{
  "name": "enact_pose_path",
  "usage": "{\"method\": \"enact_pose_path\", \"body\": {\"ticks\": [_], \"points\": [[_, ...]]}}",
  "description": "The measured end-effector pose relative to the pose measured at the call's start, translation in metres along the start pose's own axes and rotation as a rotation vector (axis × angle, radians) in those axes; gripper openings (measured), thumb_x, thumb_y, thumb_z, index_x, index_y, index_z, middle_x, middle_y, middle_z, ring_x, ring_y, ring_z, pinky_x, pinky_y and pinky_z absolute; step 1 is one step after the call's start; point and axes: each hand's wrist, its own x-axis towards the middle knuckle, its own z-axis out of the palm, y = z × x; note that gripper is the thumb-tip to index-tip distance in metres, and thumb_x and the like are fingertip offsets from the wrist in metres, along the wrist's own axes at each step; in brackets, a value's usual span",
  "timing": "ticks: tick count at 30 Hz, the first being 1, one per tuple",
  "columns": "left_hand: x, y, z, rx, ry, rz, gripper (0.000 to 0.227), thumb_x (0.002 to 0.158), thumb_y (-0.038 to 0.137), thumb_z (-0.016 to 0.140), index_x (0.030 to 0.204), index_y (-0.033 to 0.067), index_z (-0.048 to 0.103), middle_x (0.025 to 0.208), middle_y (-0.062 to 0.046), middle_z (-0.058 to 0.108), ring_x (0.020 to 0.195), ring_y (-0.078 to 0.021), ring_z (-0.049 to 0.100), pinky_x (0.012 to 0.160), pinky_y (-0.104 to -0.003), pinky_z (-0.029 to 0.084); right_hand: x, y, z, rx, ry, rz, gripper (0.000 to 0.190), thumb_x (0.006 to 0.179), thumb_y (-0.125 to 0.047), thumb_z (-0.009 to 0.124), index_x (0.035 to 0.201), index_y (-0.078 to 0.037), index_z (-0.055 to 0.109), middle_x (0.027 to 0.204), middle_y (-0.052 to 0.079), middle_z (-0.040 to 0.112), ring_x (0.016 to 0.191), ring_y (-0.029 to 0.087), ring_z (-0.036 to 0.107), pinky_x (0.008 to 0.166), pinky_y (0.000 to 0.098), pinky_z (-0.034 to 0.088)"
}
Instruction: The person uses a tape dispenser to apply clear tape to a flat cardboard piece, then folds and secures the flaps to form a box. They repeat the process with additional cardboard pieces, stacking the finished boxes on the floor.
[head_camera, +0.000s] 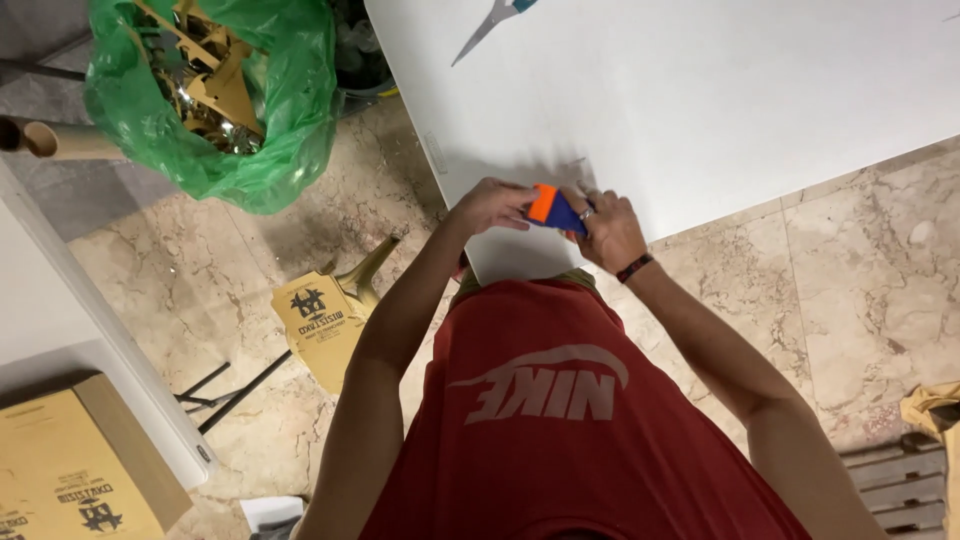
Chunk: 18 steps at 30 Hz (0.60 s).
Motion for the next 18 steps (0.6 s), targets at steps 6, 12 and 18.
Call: {"method": "enact_pose_path", "body": {"ticks": [6,12,18], "points": [[-0.023,-0.036,0.004,0.330,0.096,0.098,0.047,0.086,0.025,0.085,0.115,-0.0108,0.073,0.102,-0.027,0.073,0.080,-0.0308,0.075,0.064,-0.038,0.068,-0.023,-0.041,-0.036,0.583,-0.470,0.269,0.085,0.077,-0.010,0.074,0.155,-0.031,0.048,0.150,0.013,0.052,0.119,0.050,0.060,0.093,0.0584,0.055],[-0.057,-0.017,0.020,0.353,0.047,0.138,0.058,0.084,0.035,0.088,0.118,-0.0084,0.071,0.102,-0.026,0.072,0.083,-0.0275,0.073,0.064,-0.036,0.069,-0.043,-0.052,-0.030,0.492,-0.281,0.243,0.082,0.078,-0.019,0.072,0.155,-0.036,0.049,0.143,0.006,0.060,0.117,0.040,0.065,0.093,0.0539,0.058],[-0.054,-0.013,0.011,-0.055,0.085,-0.002,0.041,0.080,0.023,0.088,0.102,-0.0079,0.072,0.085,-0.019,0.074,0.068,-0.0280,0.075,0.065,-0.037,0.066,-0.029,-0.063,-0.055,0.641,-0.061,0.228,0.069,0.082,-0.016,0.078,0.148,-0.027,0.061,0.145,0.008,0.062,0.124,0.037,0.063,0.103,0.0504,0.053]]}}
